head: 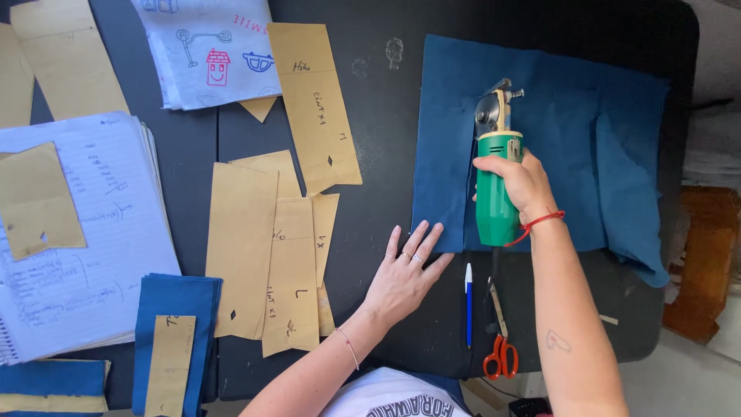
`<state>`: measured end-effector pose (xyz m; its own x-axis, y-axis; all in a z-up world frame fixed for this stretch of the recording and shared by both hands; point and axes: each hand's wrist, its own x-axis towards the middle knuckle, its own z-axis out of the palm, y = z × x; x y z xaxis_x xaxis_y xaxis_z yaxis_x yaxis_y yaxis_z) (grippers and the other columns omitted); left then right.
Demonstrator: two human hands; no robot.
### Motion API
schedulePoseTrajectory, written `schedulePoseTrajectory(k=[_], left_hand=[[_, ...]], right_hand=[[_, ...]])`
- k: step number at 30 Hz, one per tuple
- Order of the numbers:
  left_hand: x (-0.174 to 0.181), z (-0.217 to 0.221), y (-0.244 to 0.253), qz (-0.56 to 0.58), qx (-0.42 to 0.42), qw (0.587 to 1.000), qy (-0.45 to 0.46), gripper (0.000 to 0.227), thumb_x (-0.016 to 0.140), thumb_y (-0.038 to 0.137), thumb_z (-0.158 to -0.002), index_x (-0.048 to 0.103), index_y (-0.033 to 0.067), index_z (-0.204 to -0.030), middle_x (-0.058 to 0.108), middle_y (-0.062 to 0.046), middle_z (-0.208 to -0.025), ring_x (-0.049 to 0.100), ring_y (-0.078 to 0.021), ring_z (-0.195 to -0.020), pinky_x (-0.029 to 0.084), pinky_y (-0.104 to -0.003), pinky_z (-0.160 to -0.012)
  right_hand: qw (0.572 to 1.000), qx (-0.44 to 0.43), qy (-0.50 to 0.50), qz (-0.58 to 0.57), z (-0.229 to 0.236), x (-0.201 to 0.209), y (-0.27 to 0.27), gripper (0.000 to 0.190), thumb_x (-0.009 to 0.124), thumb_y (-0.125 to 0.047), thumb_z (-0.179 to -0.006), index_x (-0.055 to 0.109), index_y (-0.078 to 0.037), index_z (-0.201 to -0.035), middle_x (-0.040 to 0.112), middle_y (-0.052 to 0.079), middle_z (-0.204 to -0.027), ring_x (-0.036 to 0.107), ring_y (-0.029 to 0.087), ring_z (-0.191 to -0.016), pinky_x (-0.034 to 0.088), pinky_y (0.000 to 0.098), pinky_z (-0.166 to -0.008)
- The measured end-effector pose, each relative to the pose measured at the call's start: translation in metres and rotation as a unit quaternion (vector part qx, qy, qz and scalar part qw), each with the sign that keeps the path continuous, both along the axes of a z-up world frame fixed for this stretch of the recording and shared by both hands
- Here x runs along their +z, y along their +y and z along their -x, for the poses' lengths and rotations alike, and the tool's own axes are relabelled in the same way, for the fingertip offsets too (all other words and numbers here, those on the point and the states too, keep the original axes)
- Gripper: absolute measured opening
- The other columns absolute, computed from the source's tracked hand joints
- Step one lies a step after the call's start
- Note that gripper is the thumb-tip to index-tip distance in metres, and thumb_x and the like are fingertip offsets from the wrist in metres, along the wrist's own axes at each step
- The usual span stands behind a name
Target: The person uses a rotary cutter to cut blue fabric on a table, following the outlines of cardboard templates. They repeatedly place templates on the fabric, cut around them, and then remove the templates to reveal the cut pieces.
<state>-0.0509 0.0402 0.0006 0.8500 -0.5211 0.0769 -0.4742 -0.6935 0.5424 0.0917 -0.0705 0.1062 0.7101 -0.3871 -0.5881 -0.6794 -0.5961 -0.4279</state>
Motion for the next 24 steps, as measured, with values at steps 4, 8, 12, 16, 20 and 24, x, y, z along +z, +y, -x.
schedulePoseTrajectory(k=[4, 8, 12, 16, 20, 24], left_hand=[[-0.001, -0.001, 0.0, -0.04, 0.022, 0.999, -0.005, 0.032, 0.047, 0.024, -0.085, 0.048, 0.0146, -0.115, 0.02, -0.005, -0.142, 0.017, -0.0207, -0.132, 0.011, -0.053, -0.103], [0.001, -0.011, 0.022, 0.025, 0.044, 0.998, -0.043, 0.024, 0.043, 0.008, -0.082, 0.054, 0.0086, -0.104, 0.034, -0.008, -0.132, 0.032, -0.0208, -0.123, 0.016, -0.057, -0.1], [0.008, -0.02, 0.039, 0.066, 0.002, 0.997, -0.034, 0.011, 0.055, 0.006, -0.081, 0.062, 0.0033, -0.089, 0.043, -0.012, -0.128, 0.043, -0.0268, -0.116, 0.021, -0.055, -0.1], [0.006, -0.019, 0.031, 0.067, 0.015, 0.998, -0.013, 0.01, 0.057, 0.008, -0.08, 0.062, 0.0053, -0.088, 0.045, -0.01, -0.127, 0.043, -0.026, -0.116, 0.02, -0.055, -0.1], [0.005, -0.017, 0.026, 0.079, 0.04, 0.996, -0.016, 0.011, 0.057, 0.009, -0.081, 0.062, 0.0058, -0.09, 0.047, -0.008, -0.125, 0.044, -0.0255, -0.115, 0.022, -0.057, -0.098], [0.005, -0.018, 0.026, 0.074, 0.037, 0.996, -0.041, 0.007, 0.056, 0.008, -0.082, 0.062, 0.0061, -0.084, 0.046, -0.008, -0.125, 0.045, -0.0236, -0.115, 0.025, -0.056, -0.097]], right_hand=[[1.0, 0.008, -0.002, -0.022, -0.008, -0.004, -0.021, 0.051, 0.069, -0.039, -0.057, 0.054, -0.013, -0.098, 0.059, 0.01, -0.089, 0.057, 0.027, -0.089, 0.041, 0.0351, -0.075], [0.993, 0.093, 0.038, -0.058, -0.024, -0.009, -0.066, 0.046, 0.069, -0.013, -0.05, 0.053, -0.003, -0.092, 0.057, 0.019, -0.072, 0.06, 0.03, -0.066, 0.045, 0.0387, -0.061], [0.939, 0.296, 0.15, 0.091, -0.057, -0.019, -0.105, 0.049, 0.067, -0.012, -0.049, 0.05, -0.012, -0.095, 0.055, 0.008, -0.077, 0.048, 0.022, -0.063, 0.038, 0.0322, -0.052], [0.905, 0.369, 0.163, 0.138, -0.086, -0.021, -0.116, 0.055, 0.067, -0.015, -0.051, 0.049, -0.015, -0.104, 0.059, 0.008, -0.088, 0.055, 0.024, -0.072, 0.042, 0.0326, -0.057], [0.883, 0.41, 0.175, 0.148, -0.103, -0.031, -0.126, 0.063, 0.069, -0.015, -0.05, 0.049, -0.019, -0.11, 0.059, 0.009, -0.09, 0.056, 0.025, -0.073, 0.042, 0.0335, -0.058], [0.867, 0.434, 0.184, 0.162, -0.109, -0.027, -0.118, 0.065, 0.07, -0.015, -0.052, 0.048, -0.019, -0.113, 0.059, 0.009, -0.095, 0.057, 0.026, -0.077, 0.045, 0.0337, -0.059]])
